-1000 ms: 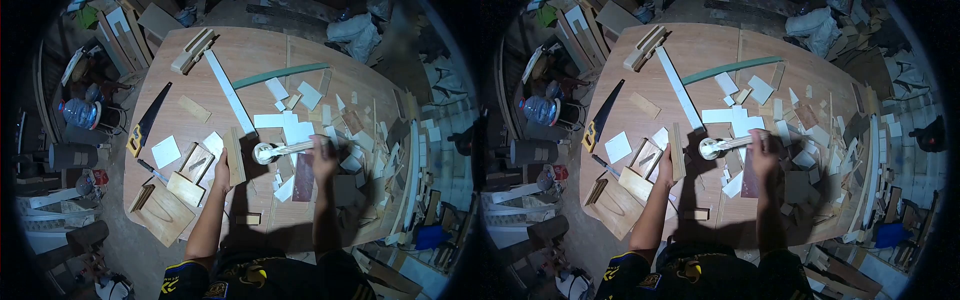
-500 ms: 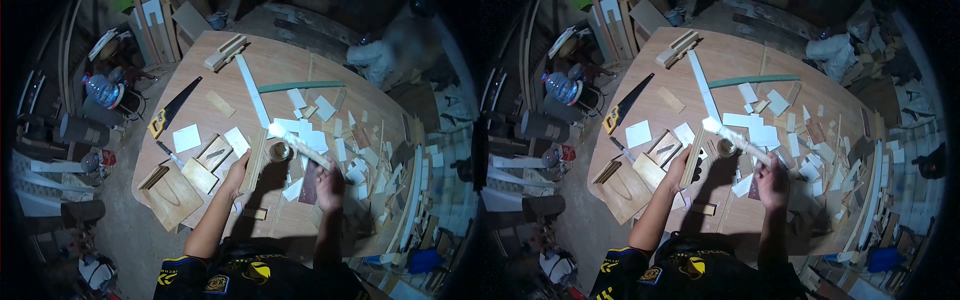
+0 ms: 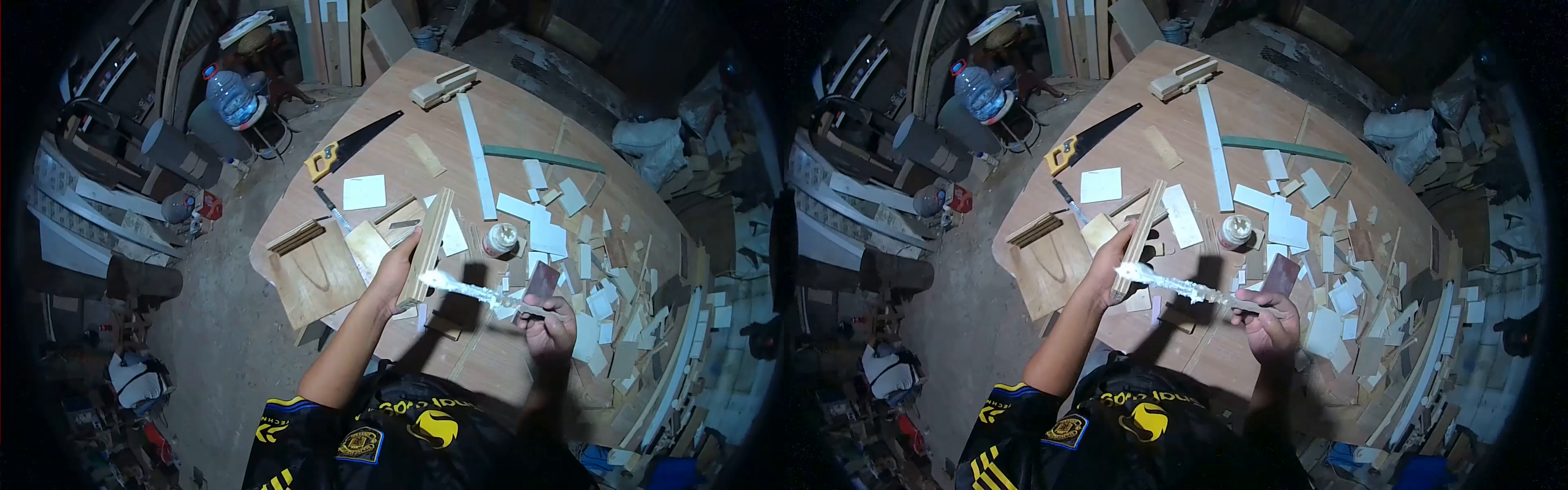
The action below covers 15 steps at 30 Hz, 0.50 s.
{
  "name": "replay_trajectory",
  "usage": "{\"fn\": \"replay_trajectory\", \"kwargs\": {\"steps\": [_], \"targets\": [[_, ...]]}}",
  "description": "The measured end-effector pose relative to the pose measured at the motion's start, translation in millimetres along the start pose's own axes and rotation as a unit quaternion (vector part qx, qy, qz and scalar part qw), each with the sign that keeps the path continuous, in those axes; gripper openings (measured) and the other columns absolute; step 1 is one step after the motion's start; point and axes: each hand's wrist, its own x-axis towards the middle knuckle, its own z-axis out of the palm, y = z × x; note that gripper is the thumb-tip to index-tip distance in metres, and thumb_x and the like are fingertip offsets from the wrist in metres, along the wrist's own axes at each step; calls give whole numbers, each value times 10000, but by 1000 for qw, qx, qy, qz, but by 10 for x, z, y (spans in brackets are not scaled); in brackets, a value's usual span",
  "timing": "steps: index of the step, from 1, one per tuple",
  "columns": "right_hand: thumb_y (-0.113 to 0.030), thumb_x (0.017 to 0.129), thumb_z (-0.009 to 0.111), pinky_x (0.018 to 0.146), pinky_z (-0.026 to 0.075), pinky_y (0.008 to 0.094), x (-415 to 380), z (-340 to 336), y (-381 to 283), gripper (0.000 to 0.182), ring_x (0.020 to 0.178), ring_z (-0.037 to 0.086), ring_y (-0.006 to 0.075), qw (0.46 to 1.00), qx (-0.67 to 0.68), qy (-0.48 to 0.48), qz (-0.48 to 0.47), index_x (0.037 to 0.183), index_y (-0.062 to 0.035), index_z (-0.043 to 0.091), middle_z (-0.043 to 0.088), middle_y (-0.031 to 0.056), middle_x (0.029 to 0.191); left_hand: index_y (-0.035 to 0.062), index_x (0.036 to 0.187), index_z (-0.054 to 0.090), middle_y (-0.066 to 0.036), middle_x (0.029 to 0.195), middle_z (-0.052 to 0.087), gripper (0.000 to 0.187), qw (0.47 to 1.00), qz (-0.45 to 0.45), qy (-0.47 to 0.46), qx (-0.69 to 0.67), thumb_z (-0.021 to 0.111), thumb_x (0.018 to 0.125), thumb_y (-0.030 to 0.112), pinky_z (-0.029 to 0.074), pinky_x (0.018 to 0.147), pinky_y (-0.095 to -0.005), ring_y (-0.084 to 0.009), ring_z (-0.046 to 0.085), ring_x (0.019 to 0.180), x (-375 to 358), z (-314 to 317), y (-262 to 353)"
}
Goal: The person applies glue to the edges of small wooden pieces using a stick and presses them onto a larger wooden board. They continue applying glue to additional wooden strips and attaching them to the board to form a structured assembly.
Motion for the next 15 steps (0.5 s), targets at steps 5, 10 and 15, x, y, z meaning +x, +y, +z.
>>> {"fn": "replay_trajectory", "kwargs": {"steps": [5,10,15], "targets": [[-51,855,583,844,508,476,-88,177,13,233,1020,615,351,991,-99,-88,-35,1072,31,561,587,295,1174,54,984,649,-26,631,595,438,1000,15,-6,3,513,949,469,494,398,-260,-119,575,462,-395,-30,89],[-62,864,615,825,556,435,-134,366,53,176,959,647,328,973,-187,-115,-72,1007,32,573,603,272,1144,51,1013,640,-21,649,582,453,999,33,-24,-17,486,962,474,485,404,-259,-118,551,460,-518,-255,52],[-17,801,669,808,521,322,-121,835,-127,166,925,659,255,910,-395,-96,-76,956,42,660,664,231,1046,46,1019,633,-23,664,582,457,998,41,-29,-22,481,965,473,493,424,-260,-118,561,478,-622,-450,51]]}}
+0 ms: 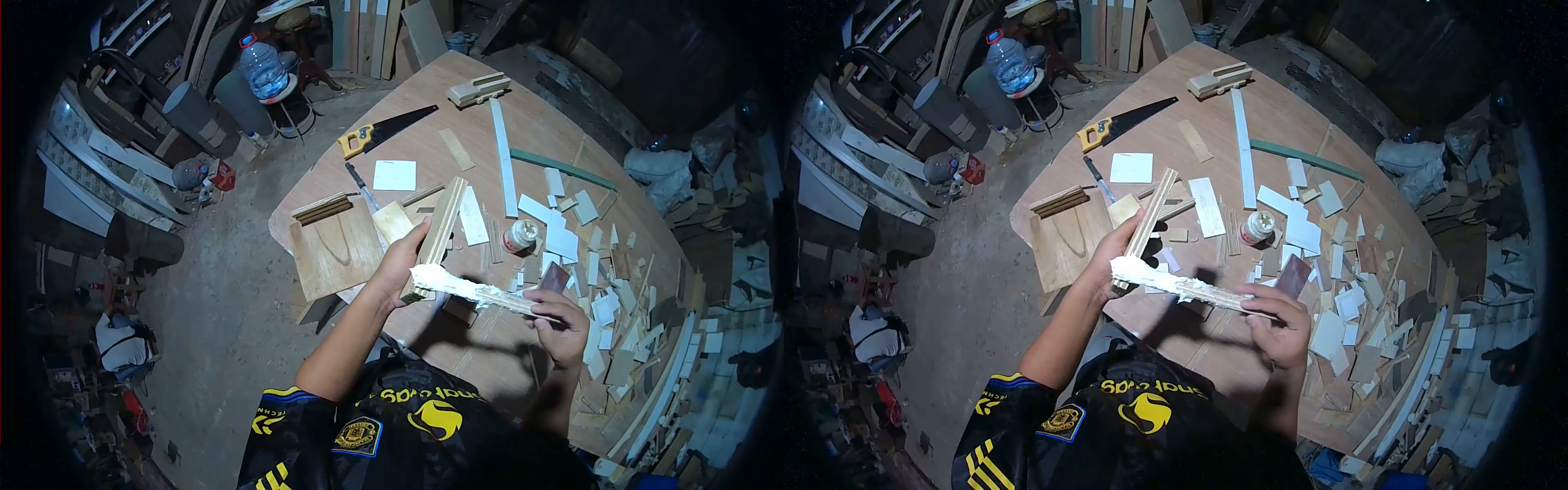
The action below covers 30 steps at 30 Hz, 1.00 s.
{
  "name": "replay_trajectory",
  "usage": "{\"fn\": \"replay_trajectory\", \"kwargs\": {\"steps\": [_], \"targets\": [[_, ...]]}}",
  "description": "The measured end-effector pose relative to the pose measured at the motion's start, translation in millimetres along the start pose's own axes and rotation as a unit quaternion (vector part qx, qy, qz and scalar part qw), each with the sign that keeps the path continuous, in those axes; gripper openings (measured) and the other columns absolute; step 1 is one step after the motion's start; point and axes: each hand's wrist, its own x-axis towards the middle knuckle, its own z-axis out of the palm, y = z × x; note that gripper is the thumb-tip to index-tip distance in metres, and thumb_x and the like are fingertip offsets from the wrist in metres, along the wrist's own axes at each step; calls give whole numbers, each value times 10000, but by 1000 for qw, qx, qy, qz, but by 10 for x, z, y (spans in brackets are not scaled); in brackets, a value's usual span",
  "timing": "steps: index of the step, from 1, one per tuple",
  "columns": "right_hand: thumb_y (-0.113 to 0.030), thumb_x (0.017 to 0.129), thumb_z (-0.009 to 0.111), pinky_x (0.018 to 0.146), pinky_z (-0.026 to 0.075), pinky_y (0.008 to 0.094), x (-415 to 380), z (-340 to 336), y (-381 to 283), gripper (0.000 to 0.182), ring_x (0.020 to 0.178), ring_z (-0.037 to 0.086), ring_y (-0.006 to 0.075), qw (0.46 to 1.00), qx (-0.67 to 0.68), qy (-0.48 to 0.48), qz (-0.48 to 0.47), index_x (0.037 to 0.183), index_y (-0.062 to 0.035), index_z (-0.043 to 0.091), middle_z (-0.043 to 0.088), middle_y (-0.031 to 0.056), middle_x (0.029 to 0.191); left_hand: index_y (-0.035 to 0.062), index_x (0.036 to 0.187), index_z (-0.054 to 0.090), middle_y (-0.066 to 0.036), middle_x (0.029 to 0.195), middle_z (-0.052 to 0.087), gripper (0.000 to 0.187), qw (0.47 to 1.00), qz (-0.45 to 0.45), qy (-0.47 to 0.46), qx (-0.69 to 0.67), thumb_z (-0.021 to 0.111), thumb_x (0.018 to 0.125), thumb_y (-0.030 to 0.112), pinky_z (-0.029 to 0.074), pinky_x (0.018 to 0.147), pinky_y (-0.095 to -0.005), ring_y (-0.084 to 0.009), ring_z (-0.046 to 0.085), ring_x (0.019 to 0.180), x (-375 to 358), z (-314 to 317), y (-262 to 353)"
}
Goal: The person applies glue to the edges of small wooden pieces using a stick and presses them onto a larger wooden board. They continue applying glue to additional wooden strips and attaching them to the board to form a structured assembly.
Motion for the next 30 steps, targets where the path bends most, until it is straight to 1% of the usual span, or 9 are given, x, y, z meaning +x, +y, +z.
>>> {"fn": "replay_trajectory", "kwargs": {"steps": [2,3,9,12,14,19,21,26,30], "targets": [[16,743,724,711,526,268,59,25,-153,249,832,668,209,977,-180,-89,-66,988,31,682,681,177,983,40,1023,633,-22,671,582,458,1000,3,8,-6,488,963,470,496,420,-261,-120,561,475,-26,-54,5],[24,712,760,627,498,244,78,105,-255,325,734,648,179,967,-225,-84,-84,1030,4,698,671,127,885,40,1023,633,-22,671,582,458,1000,4,10,-7,488,963,470,496,420,-261,-120,561,475,-62,-59,13],[0,712,758,573,450,271,115,260,-368,386,642,578,172,934,-329,-94,-100,1090,-63,714,594,90,757,27,1050,633,-34,678,600,456,1000,0,-21,-22,514,955,457,507,423,-246,-120,591,493,-227,-78,18],[10,721,743,572,441,267,119,294,-296,380,640,564,172,939,-327,-50,-94,1092,-69,715,572,81,740,35,1054,637,-51,697,629,468,1000,6,-6,-2,513,949,474,540,460,-247,-129,636,539,-251,-111,-8],[10,733,734,572,435,266,125,332,-276,370,633,551,170,939,-328,-40,-93,1095,-66,713,565,81,736,52,1049,644,-57,707,647,472,998,-10,-52,32,508,945,491,563,490,-254,-142,663,573,-227,-221,-23],[12,775,700,563,411,254,114,383,-272,328,621,523,156,941,-332,-5,-71,1098,-48,707,557,80,735,49,1026,650,-51,704,645,477,999,-6,-35,41,497,950,494,548,477,-288,-147,632,529,-319,-249,2],[-11,790,696,555,401,244,104,372,-280,297,621,516,144,949,-294,45,-103,1086,-18,703,562,81,733,50,1060,625,-37,765,648,403,998,-13,-41,36,463,992,412,527,496,-248,-105,625,571,-355,-260,33],[-40,761,709,530,396,249,53,328,-358,295,600,516,136,956,-254,-54,-137,1053,2,712,562,75,713,50,1055,628,-29,754,646,405,999,25,-23,4,463,992,414,528,501,-243,-97,627,584,-349,-232,36],[-45,724,709,510,393,257,99,373,-374,323,576,512,141,943,-262,-109,-173,1046,-21,723,558,53,695,71,989,669,-5,657,595,436,999,18,18,34,491,961,468,445,398,-235,-94,545,468,-377,-225,71]]}}
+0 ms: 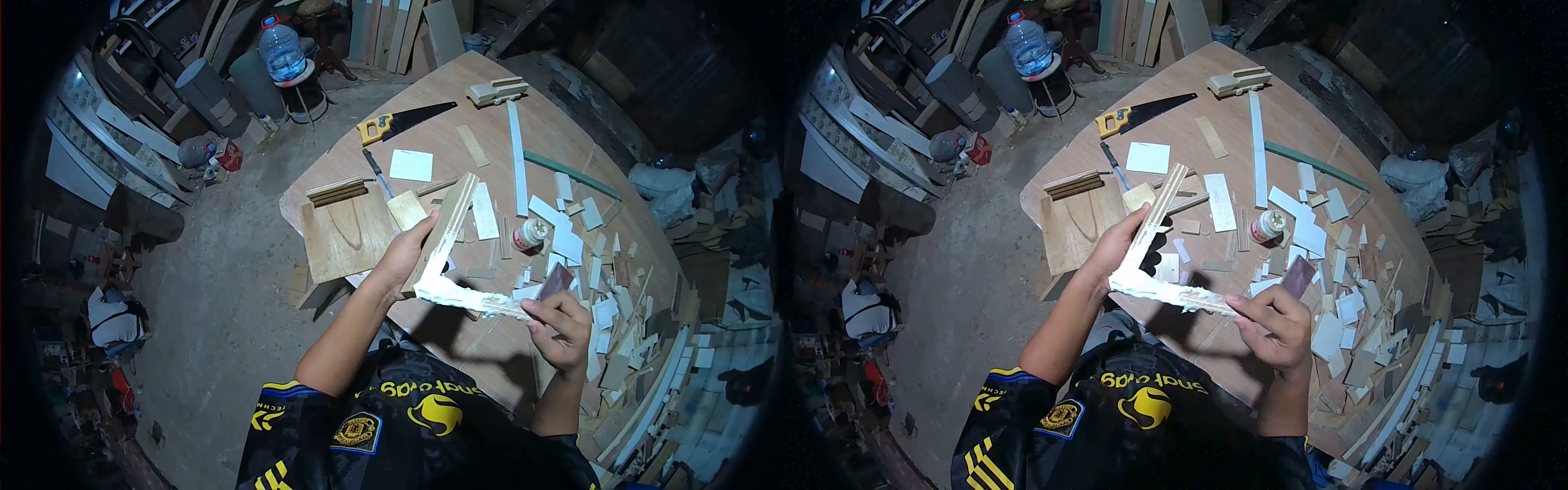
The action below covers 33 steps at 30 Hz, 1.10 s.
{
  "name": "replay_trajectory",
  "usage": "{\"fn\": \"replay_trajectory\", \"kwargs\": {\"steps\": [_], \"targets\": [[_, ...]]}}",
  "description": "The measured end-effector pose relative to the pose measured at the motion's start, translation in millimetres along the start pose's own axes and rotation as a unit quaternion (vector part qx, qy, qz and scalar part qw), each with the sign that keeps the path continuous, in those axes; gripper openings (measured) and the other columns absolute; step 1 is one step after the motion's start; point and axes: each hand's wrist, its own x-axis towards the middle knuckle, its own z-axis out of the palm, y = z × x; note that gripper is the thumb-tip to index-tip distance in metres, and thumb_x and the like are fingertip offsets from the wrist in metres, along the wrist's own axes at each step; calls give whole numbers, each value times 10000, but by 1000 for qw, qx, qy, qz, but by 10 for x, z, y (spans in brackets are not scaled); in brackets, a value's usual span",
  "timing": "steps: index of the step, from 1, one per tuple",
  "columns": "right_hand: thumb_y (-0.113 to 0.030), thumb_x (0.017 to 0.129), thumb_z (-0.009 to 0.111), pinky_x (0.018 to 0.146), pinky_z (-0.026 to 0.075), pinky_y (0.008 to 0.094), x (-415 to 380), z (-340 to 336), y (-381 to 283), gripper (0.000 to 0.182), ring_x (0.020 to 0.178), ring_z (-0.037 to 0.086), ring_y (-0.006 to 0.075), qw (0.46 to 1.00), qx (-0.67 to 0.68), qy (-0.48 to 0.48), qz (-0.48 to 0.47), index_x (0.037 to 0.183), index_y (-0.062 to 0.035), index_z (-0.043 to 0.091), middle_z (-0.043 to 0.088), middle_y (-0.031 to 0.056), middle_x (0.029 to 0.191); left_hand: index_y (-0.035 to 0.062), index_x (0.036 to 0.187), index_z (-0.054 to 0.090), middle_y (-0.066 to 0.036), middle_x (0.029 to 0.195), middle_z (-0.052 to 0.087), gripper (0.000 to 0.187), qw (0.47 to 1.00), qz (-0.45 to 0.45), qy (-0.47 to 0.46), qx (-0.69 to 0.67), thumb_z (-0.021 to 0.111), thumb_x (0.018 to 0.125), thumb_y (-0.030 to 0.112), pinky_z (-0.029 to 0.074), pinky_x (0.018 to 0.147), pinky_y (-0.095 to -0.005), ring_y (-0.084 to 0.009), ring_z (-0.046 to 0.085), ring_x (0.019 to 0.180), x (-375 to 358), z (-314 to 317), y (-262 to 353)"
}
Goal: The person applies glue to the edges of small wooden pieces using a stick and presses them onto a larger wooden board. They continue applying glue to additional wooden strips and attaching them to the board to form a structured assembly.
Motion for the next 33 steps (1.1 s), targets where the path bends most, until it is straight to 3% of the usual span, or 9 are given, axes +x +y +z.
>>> {"fn": "replay_trajectory", "kwargs": {"steps": [2,9,16,19,21,23,28,31,33], "targets": [[-44,715,714,509,390,259,8,2,1,331,576,509,137,999,-12,-29,12,1045,-33,726,554,51,695,58,1045,631,-29,744,647,394,997,-6,-72,-10,477,986,416,535,496,-245,-94,630,578,14,-78,9],[-5,739,709,508,380,266,49,60,94,344,575,484,138,997,-34,19,61,1078,-63,720,543,53,705,48,1077,619,-31,756,653,418,999,6,-33,-21,470,986,428,531,475,-246,-105,630,556,8,24,1],[-17,755,699,506,372,255,83,71,165,328,569,460,122,986,-73,74,132,1080,-58,714,551,52,728,49,1088,608,-43,797,657,398,997,21,-77,-10,467,988,407,541,525,-254,-108,647,626,175,-60,-125],[-24,724,704,507,380,256,21,18,193,332,565,475,128,992,-66,77,72,1056,-41,719,556,54,719,52,1076,615,-46,791,655,399,998,17,-57,-33,472,986,414,536,514,-255,-114,643,617,155,-20,-93],[-27,705,708,509,384,256,-33,13,192,341,565,484,133,997,-36,68,30,1046,-36,722,554,53,709,51,1056,621,-46,775,647,404,999,15,-30,-34,475,984,420,539,516,-259,-117,643,615,153,-6,-70],[-33,672,721,511,389,260,-37,3,169,360,567,500,141,999,-17,41,-22,1032,-32,727,540,49,678,36,1008,654,-15,704,606,439,999,16,-21,-23,479,978,437,467,434,-251,-106,549,497,78,45,-14],[-22,688,714,503,377,265,6,15,176,359,566,488,141,999,-23,9,21,1046,-39,724,527,49,675,59,983,662,-5,674,589,435,1000,18,-6,-16,485,970,456,432,396,-247,-99,520,462,62,134,-10],[2,741,686,503,374,258,17,63,255,337,572,472,124,989,-76,84,92,1074,-34,710,543,54,705,108,817,637,9,600,550,425,999,7,-30,9,510,947,492,394,379,-246,-98,493,434,11,161,7],[3,744,680,503,374,257,32,56,250,332,573,474,123,989,-58,104,92,1073,-32,709,549,54,709,114,797,627,12,590,545,423,1000,4,-11,11,509,947,492,389,373,-246,-97,492,430,6,204,8]]}}
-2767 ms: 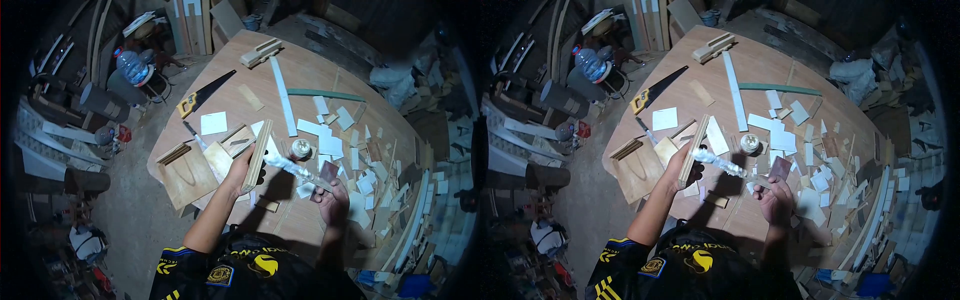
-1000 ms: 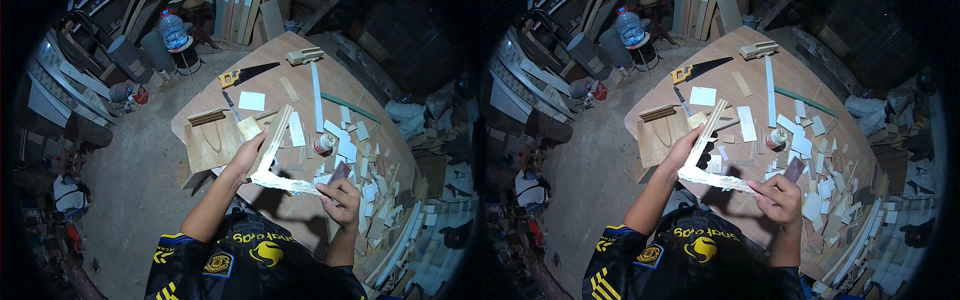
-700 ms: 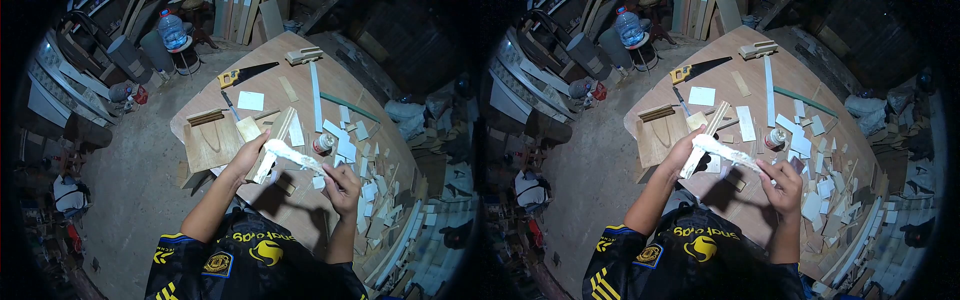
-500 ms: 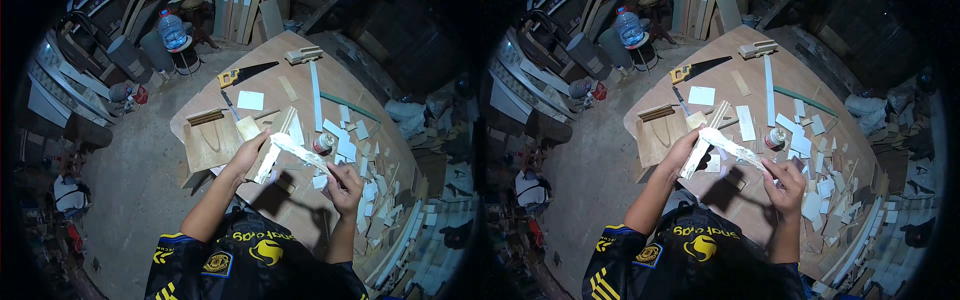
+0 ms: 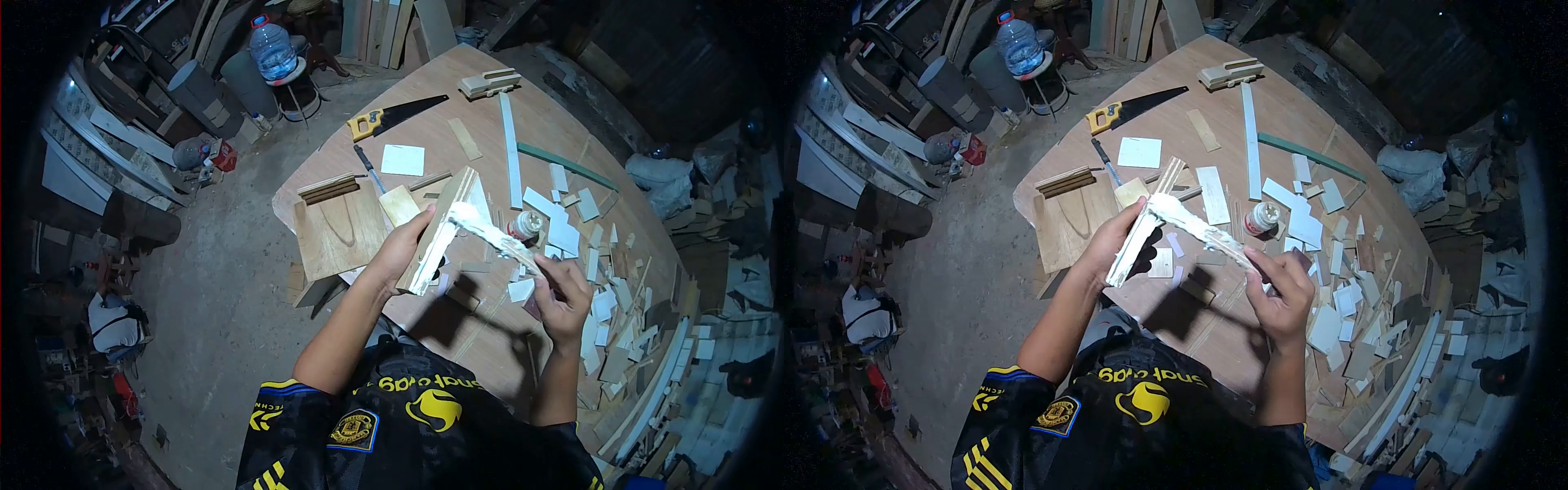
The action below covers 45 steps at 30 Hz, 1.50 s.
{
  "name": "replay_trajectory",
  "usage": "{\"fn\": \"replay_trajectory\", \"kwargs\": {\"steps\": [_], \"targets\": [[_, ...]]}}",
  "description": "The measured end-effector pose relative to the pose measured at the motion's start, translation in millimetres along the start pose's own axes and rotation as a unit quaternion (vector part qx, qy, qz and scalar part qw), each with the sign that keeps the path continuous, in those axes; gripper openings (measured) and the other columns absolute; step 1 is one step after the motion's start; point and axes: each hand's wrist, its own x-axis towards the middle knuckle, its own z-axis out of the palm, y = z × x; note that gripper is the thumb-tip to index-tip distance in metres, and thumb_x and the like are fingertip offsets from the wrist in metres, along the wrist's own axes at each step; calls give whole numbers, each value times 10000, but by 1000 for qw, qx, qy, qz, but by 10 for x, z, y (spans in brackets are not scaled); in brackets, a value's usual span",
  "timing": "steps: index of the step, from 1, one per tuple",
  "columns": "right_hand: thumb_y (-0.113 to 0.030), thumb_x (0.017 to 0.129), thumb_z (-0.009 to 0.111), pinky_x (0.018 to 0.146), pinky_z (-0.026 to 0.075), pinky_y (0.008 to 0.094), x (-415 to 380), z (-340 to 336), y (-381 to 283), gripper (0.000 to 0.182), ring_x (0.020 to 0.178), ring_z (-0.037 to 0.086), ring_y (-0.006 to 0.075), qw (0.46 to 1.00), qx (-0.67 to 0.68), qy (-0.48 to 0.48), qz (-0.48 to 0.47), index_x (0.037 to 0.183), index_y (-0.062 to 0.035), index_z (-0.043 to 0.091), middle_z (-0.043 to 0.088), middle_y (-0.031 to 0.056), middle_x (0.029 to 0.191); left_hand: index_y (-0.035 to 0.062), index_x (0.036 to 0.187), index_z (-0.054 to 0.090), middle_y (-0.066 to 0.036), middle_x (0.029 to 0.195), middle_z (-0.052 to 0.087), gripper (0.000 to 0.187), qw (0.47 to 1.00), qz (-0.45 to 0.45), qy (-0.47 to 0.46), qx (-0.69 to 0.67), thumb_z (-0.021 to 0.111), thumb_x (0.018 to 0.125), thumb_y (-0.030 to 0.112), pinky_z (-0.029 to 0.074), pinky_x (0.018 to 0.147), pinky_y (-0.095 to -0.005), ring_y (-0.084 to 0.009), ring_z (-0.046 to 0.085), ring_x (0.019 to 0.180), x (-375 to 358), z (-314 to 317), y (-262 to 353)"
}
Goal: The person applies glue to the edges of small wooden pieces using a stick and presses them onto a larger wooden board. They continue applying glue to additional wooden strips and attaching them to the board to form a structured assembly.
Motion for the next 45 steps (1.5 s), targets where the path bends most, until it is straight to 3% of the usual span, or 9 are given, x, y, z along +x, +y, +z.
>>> {"fn": "replay_trajectory", "kwargs": {"steps": [6,17,20,21,25,31,35,41,45], "targets": [[-27,669,705,501,394,267,-29,-63,-57,368,576,506,143,987,63,-110,-96,1036,-25,724,554,62,696,92,962,663,7,649,574,426,1000,4,8,5,491,955,481,415,391,-245,-89,495,438,55,-116,-2],[1,717,686,521,395,255,23,45,15,339,586,507,144,1000,24,10,13,1054,-27,712,563,74,712,76,967,640,-17,680,618,408,999,-9,-37,-2,461,984,443,518,475,-242,-101,608,527,119,-221,0],[0,695,697,506,395,258,-44,6,57,351,567,508,144,996,41,-22,-75,1044,-30,717,560,72,696,83,965,643,-10,673,615,395,998,27,-13,-53,463,984,435,523,487,-245,-97,614,541,142,-149,5],[0,695,697,506,395,258,-43,4,45,351,567,508,144,996,42,-22,-74,1044,-30,717,560,72,696,84,943,653,-18,711,623,403,999,27,-2,-32,497,961,455,452,414,-247,-110,559,490,140,-175,-1],[-13,663,707,493,398,268,13,20,-32,363,549,506,159,988,23,-87,-123,1025,-40,727,553,70,685,74,982,649,-21,707,626,392,999,23,-28,-38,476,978,426,497,458,-260,-108,592,528,119,-187,38],[-1,671,704,494,394,261,-4,28,56,353,553,502,149,998,3,2,-55,1023,-24,722,554,75,688,77,960,654,-16,676,618,400,998,13,-43,-53,457,988,424,510,491,-264,-113,597,537,198,-188,-1],[2,663,716,500,405,261,24,24,-43,358,566,518,141,989,37,-82,-117,1020,-25,724,568,79,698,97,976,636,-12,726,624,382,999,5,-30,-37,478,968,444,436,432,-258,-111,539,504,129,-187,48],[19,690,703,508,410,258,112,91,-19,345,574,530,154,1000,-2,-7,-10,1028,-47,727,586,77,715,92,929,651,-13,705,625,393,997,-10,-69,-17,507,954,457,440,432,-256,-109,573,532,132,-212,32],[1,675,716,499,400,262,57,63,-1,359,566,517,145,994,40,-24,-95,1032,-39,724,575,77,700,67,975,659,-11,674,597,426,1000,16,3,-25,510,952,465,414,420,-255,-106,507,491,172,-159,-6]]}}
